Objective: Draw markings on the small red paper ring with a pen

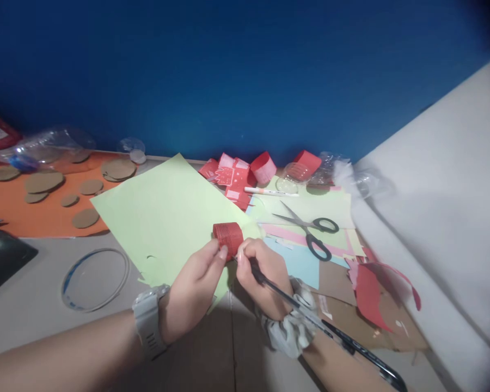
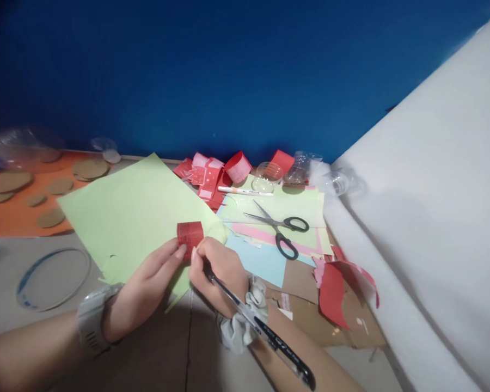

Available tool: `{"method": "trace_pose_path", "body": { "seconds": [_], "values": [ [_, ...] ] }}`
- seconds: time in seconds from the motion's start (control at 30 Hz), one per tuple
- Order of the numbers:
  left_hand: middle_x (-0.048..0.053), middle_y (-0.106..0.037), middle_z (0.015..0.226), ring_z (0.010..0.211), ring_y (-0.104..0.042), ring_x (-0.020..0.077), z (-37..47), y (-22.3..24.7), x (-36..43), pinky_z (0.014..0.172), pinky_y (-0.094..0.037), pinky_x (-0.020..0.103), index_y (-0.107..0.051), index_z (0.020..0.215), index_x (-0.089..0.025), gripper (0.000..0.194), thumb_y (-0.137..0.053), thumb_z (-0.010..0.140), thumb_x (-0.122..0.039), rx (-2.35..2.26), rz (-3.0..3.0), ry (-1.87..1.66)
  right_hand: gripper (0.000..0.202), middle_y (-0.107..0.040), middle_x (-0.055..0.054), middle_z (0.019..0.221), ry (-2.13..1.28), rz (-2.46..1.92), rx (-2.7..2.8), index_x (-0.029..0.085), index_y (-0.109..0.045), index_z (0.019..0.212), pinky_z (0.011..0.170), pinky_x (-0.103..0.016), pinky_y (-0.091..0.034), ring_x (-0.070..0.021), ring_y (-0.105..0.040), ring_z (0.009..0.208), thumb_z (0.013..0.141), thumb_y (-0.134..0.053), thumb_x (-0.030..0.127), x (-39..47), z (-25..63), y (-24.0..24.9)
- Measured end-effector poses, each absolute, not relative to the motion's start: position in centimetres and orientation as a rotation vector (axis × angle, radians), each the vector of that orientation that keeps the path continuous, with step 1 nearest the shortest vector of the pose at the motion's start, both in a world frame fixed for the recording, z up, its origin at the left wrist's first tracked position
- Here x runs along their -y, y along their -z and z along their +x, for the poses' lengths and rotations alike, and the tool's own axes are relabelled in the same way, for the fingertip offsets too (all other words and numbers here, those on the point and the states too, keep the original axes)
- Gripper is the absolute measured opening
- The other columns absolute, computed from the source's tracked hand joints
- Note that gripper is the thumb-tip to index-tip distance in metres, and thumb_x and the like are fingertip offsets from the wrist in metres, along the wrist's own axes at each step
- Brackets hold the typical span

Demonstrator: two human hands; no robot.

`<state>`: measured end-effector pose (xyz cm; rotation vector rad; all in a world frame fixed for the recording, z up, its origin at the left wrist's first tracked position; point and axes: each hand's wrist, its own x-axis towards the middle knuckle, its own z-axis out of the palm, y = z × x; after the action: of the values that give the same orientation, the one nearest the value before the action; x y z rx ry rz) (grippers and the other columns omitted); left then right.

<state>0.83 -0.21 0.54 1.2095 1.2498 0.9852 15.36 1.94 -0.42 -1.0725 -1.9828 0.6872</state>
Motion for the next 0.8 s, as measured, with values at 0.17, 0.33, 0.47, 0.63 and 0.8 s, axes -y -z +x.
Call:
{"method": "trace_pose_path", "body": {
  "seconds": [0.17, 0.33, 0.47, 0.63, 0.8],
  "values": [
    [0.003, -0.066, 0.087, 0.081, -0.056, 0.0178, 0.83, -0.42, 0.20, 0.086, -0.045, 0.027, -0.059, 0.087, -0.018, 0.024, -0.042, 0.097, -0.031, -1.265, 1.195, -0.996, 0.016, -0.057, 0.002, 0.071, -0.695, -1.057, 1.996, 0.024, -0.043, 0.077, 0.058, -0.024, -0.042, -0.0120, -0.053, 0.061, 0.090, -0.047, 0.016, -2.00, 15.45, 0.63],
    [0.003, -0.066, 0.086, 0.081, -0.057, 0.0182, 0.76, -0.45, 0.19, 0.086, -0.046, 0.028, -0.059, 0.087, -0.018, 0.024, -0.042, 0.097, -0.031, -1.273, 1.200, -0.990, 0.016, -0.056, 0.003, 0.070, -0.680, -1.086, 2.019, 0.023, -0.043, 0.077, 0.056, -0.024, -0.041, -0.0115, -0.051, 0.058, 0.091, -0.046, 0.018, -1.95, 15.39, 0.51],
    [0.003, -0.067, 0.086, 0.081, -0.057, 0.0186, 0.75, -0.53, 0.21, 0.084, -0.046, 0.027, -0.060, 0.087, -0.018, 0.024, -0.042, 0.097, -0.031, -1.275, 1.202, -0.994, 0.017, -0.056, 0.003, 0.069, -0.722, -1.075, 2.001, 0.023, -0.042, 0.076, 0.056, -0.024, -0.041, -0.0116, -0.050, 0.058, 0.091, -0.047, 0.018, -1.96, 15.48, 0.67],
    [0.003, -0.067, 0.088, 0.083, -0.057, 0.0188, 0.76, -0.60, 0.16, 0.082, -0.046, 0.027, -0.062, 0.092, -0.018, 0.024, -0.042, 0.097, -0.029, -1.259, 1.232, -0.994, 0.017, -0.058, 0.003, 0.072, -0.719, -1.033, 1.939, 0.024, -0.042, 0.078, 0.057, -0.024, -0.040, -0.0117, -0.051, 0.061, 0.092, -0.047, 0.016, -1.99, 15.64, 0.99],
    [0.003, -0.067, 0.091, 0.085, -0.056, 0.0184, 0.71, -0.50, 0.24, 0.084, -0.045, 0.026, -0.061, 0.094, -0.018, 0.024, -0.041, 0.098, -0.030, -1.245, 1.221, -0.997, 0.016, -0.057, 0.003, 0.073, -0.709, -1.032, 1.967, 0.024, -0.042, 0.079, 0.058, -0.024, -0.040, -0.0116, -0.052, 0.061, 0.091, -0.047, 0.016, -1.97, 15.58, 0.95]
  ]
}}
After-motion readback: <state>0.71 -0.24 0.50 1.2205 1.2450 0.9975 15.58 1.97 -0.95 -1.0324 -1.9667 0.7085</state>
